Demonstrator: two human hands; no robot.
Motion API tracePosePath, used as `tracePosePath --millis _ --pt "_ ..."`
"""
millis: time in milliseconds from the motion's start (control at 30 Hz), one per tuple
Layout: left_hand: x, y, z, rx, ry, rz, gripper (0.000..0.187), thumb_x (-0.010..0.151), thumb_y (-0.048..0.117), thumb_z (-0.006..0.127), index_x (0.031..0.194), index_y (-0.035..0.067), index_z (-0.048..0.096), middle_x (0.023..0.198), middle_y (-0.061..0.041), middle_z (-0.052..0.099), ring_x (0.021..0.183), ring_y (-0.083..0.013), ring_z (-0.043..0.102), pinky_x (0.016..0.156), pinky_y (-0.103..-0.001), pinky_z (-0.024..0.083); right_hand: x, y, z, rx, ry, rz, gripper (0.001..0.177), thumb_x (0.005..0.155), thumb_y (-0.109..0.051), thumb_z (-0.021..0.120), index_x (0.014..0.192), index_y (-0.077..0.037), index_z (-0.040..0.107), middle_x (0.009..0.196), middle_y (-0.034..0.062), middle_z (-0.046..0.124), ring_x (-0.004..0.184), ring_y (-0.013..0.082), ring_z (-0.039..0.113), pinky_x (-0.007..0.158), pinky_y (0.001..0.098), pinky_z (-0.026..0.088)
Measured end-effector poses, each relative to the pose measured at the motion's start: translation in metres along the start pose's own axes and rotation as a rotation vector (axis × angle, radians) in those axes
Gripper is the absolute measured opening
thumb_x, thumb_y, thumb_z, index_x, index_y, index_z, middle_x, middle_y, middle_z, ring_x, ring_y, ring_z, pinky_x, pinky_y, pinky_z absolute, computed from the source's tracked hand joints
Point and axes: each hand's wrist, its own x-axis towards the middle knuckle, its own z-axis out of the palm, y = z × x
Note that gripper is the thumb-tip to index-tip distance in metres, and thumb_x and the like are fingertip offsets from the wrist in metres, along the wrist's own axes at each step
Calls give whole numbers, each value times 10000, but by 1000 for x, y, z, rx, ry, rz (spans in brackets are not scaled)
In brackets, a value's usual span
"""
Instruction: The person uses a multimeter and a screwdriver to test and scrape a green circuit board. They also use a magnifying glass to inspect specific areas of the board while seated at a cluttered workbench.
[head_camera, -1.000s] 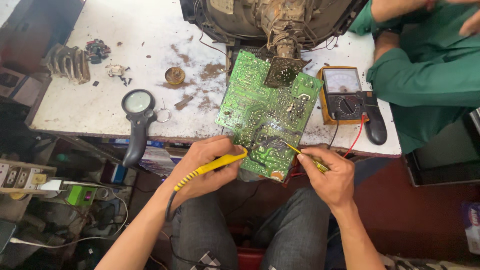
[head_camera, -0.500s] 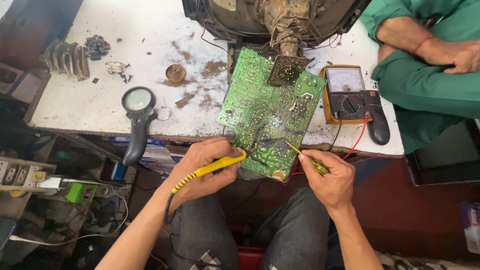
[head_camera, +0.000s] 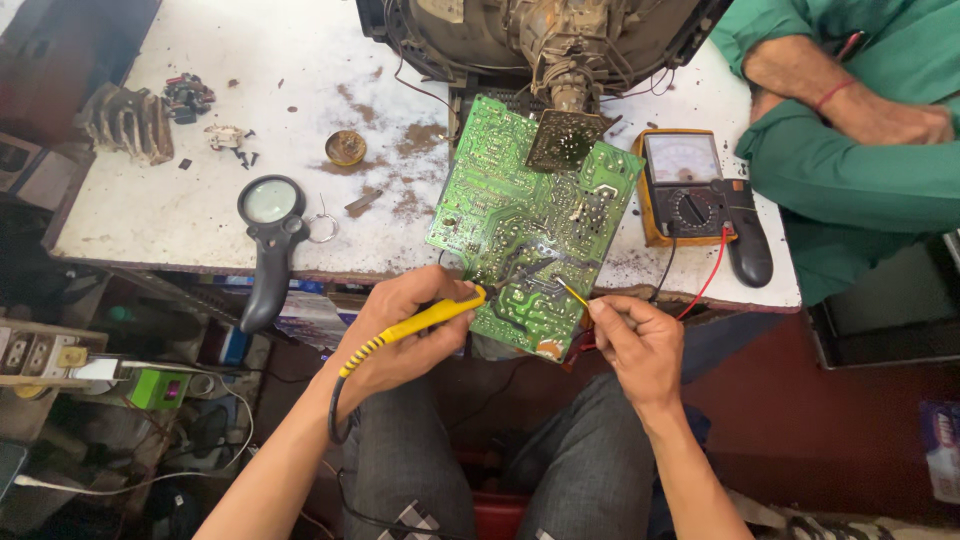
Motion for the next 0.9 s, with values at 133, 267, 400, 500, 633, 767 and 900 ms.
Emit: tracePosePath --millis 133,267,400,500,633,767,900 --pt "-2 -3 1 -8 10 -31 189 876 74 754 986 11 614 1031 -127 776 927 -219 784 794 -312 606 -1 4 -1 159 0 -2 154 959 -133 698 951 16 737 623 3 606 457 31 445 399 210 299" --pt "-5 -8 7 -62 37 -94 215 895 85 756 1038 8 616 1050 -112 773 909 -172 766 786 -296 605 -12 -6 3 -139 90 -148 136 940 -112 745 983 14 771 669 12 644 547 34 516 472 210 367" --pt "-10 -19 17 -201 117 -74 211 950 63 731 1110 -4 610 1122 -113 757 1020 -132 717 885 -282 577 -24 -24 14 -452 161 -433 132 923 -78 774 1025 5 772 812 28 747 682 91 642 594 252 493" --pt "-9 -27 25 -267 207 -166 238 945 62 723 1144 -6 612 1085 -95 754 948 -86 679 815 -243 561 -27 -39 24 -726 162 -723 128 897 -54 782 1013 -13 747 896 103 730 777 196 718 688 309 556" --pt "-4 -41 32 -293 300 -119 215 966 45 721 1139 -13 608 1092 -94 746 960 -83 673 817 -233 555 -34 -44 36 -855 181 -802 133 856 -8 804 975 -3 744 829 111 696 690 249 685 627 342 538" --pt "-3 -54 37 -454 341 -162 208 987 48 707 1157 -18 607 1074 -89 733 861 -75 599 731 -222 489 -34 -35 41 -851 208 -871 138 847 19 814 955 3 729 853 105 662 668 249 657 602 352 516" --pt "-6 -66 43 -582 362 -208 219 1001 46 706 1180 -29 607 980 -86 699 753 -64 529 644 -214 423 -33 -24 43 -848 241 -855 121 859 27 821 906 0 712 855 106 634 616 241 610 562 364 475"
